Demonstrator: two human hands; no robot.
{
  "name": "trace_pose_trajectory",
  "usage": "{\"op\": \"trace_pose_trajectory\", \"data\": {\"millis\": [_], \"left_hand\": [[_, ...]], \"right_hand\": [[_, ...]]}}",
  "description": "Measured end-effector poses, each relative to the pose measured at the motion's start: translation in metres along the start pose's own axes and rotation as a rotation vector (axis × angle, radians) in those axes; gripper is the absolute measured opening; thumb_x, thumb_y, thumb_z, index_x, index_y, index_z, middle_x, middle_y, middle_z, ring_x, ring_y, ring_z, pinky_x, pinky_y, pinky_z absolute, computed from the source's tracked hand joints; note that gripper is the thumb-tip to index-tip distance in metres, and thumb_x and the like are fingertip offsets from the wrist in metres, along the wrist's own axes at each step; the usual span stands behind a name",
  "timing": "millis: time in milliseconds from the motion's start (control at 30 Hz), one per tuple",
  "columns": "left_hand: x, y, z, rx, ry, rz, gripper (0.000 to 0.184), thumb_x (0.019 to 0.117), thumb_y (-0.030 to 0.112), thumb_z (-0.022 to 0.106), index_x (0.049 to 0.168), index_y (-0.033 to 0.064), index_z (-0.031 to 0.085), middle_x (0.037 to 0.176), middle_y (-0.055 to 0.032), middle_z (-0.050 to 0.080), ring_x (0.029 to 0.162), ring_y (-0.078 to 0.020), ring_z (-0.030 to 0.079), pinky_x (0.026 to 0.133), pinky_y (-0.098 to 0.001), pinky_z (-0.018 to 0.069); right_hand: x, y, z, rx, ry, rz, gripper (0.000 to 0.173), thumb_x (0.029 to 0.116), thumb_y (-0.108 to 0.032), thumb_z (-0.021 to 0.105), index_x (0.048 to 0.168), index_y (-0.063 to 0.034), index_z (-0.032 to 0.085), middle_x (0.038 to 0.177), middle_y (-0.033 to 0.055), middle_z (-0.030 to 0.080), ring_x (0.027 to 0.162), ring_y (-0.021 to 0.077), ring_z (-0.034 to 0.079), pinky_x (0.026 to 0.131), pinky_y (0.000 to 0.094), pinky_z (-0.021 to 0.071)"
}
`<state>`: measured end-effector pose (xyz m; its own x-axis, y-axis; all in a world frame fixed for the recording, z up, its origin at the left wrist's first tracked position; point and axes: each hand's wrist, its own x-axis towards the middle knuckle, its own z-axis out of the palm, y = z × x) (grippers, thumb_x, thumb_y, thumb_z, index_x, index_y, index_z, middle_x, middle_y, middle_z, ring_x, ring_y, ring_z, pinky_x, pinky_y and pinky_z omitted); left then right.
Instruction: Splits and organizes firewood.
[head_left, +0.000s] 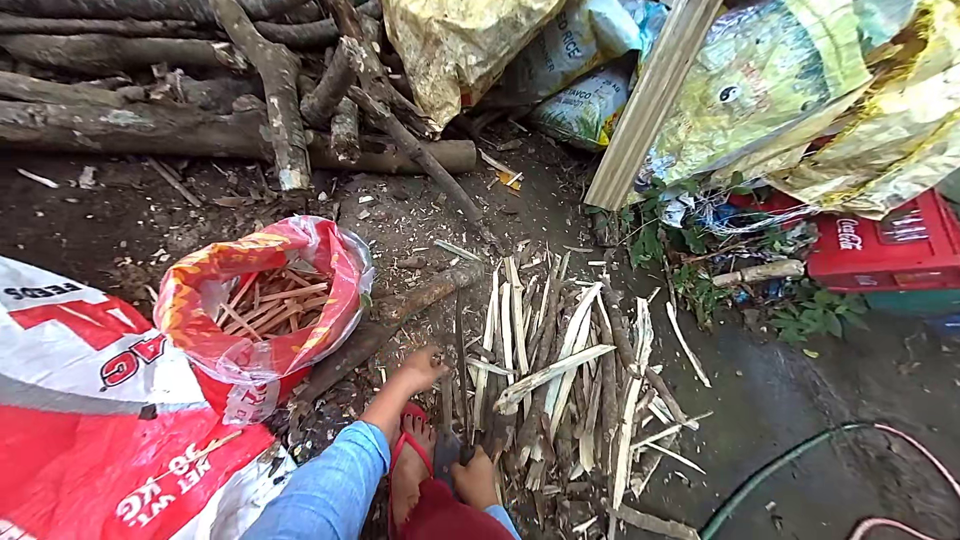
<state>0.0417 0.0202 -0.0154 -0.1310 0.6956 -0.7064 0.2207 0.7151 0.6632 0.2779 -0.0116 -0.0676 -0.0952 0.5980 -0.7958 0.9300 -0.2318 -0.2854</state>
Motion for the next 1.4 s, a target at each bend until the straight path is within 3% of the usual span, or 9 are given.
{"op": "trace_pose_trajectory", "data": {"millis": [133,233,400,467,600,733,867,1067,1400], "left_hand": [[0.010,-0.009,0.040,0.112,-0.022,-0.164,0.059,0.1057,0.041,0.057,0.145,-0.0028,0.050,0.141,-0.0287,0.057,0.133,-0.0407,0.056,0.111,-0.0571,0.0438],[0.016,-0.016,0.064,0.135,0.032,-0.185,0.057,0.1051,0.036,0.058,0.145,-0.0041,0.048,0.140,-0.0284,0.057,0.133,-0.0401,0.056,0.111,-0.0559,0.0446],[0.031,-0.006,0.082,0.182,0.139,-0.259,0.066,0.1018,0.028,0.064,0.154,0.0017,0.034,0.138,-0.0265,0.060,0.125,-0.0418,0.063,0.104,-0.0572,0.0514],[0.037,-0.002,0.084,0.243,0.136,-0.290,0.067,0.1010,0.026,0.065,0.155,0.0032,0.032,0.136,-0.0256,0.061,0.123,-0.0419,0.064,0.101,-0.0576,0.0525],[0.040,-0.002,0.073,0.125,0.121,-0.252,0.055,0.0992,0.017,0.065,0.149,0.0019,0.045,0.139,-0.0258,0.060,0.128,-0.0421,0.060,0.104,-0.0596,0.0499],[0.024,0.002,0.034,0.038,0.221,0.027,0.040,0.1010,0.013,0.063,0.137,-0.0038,0.058,0.143,-0.0252,0.056,0.133,-0.0381,0.056,0.114,-0.0519,0.0433],[0.009,0.005,0.007,0.119,0.296,0.107,0.037,0.1052,0.015,0.057,0.136,-0.0046,0.056,0.130,-0.0274,0.064,0.125,-0.0406,0.062,0.109,-0.0547,0.0459],[0.003,-0.003,0.013,0.202,0.354,0.266,0.044,0.1049,0.009,0.056,0.146,-0.0038,0.052,0.141,-0.0264,0.060,0.134,-0.0394,0.057,0.118,-0.0498,0.0390],[0.003,-0.004,0.022,0.223,0.344,0.327,0.035,0.1056,0.008,0.054,0.137,-0.0069,0.059,0.138,-0.0265,0.061,0.132,-0.0387,0.058,0.116,-0.0479,0.0412]], "right_hand": [[-0.003,-0.002,0.006,-0.013,-0.010,0.025,0.054,0.0919,-0.023,0.075,0.135,0.0049,0.057,0.121,0.0256,0.069,0.118,0.0383,0.066,0.103,0.0553,0.0503],[-0.002,0.002,0.009,0.055,-0.018,-0.009,0.053,0.0901,-0.021,0.077,0.131,0.0066,0.059,0.118,0.0266,0.069,0.114,0.0390,0.067,0.101,0.0562,0.0506],[-0.021,0.005,-0.006,0.340,-0.032,-0.061,0.035,0.0855,-0.006,0.079,0.113,0.0072,0.063,0.084,0.0167,0.068,0.071,0.0240,0.066,0.071,0.0434,0.0574],[-0.028,0.008,-0.013,0.364,-0.040,-0.053,0.030,0.0834,-0.004,0.077,0.107,0.0062,0.062,0.077,0.0132,0.065,0.063,0.0201,0.064,0.064,0.0396,0.0566],[-0.051,0.011,-0.026,0.369,0.006,-0.050,0.031,0.0818,0.000,0.077,0.109,0.0075,0.063,0.080,0.0139,0.066,0.068,0.0198,0.063,0.069,0.0401,0.0555],[-0.061,0.010,-0.041,0.399,0.088,-0.133,0.037,0.0806,-0.002,0.074,0.113,0.0092,0.062,0.075,0.0137,0.066,0.060,0.0197,0.064,0.064,0.0402,0.0579],[-0.066,0.003,-0.052,0.403,0.128,-0.242,0.044,0.0786,-0.008,0.074,0.117,0.0106,0.062,0.079,0.0148,0.068,0.061,0.0204,0.066,0.065,0.0414,0.0595],[-0.089,-0.015,-0.058,0.245,0.133,-0.326,0.040,0.0811,-0.007,0.074,0.115,0.0119,0.065,0.082,0.0210,0.069,0.070,0.0288,0.069,0.073,0.0489,0.0581],[-0.092,-0.018,-0.062,0.070,0.103,-0.244,0.043,0.0831,-0.009,0.076,0.120,0.0103,0.065,0.089,0.0246,0.070,0.083,0.0354,0.069,0.082,0.0534,0.0547]]}}
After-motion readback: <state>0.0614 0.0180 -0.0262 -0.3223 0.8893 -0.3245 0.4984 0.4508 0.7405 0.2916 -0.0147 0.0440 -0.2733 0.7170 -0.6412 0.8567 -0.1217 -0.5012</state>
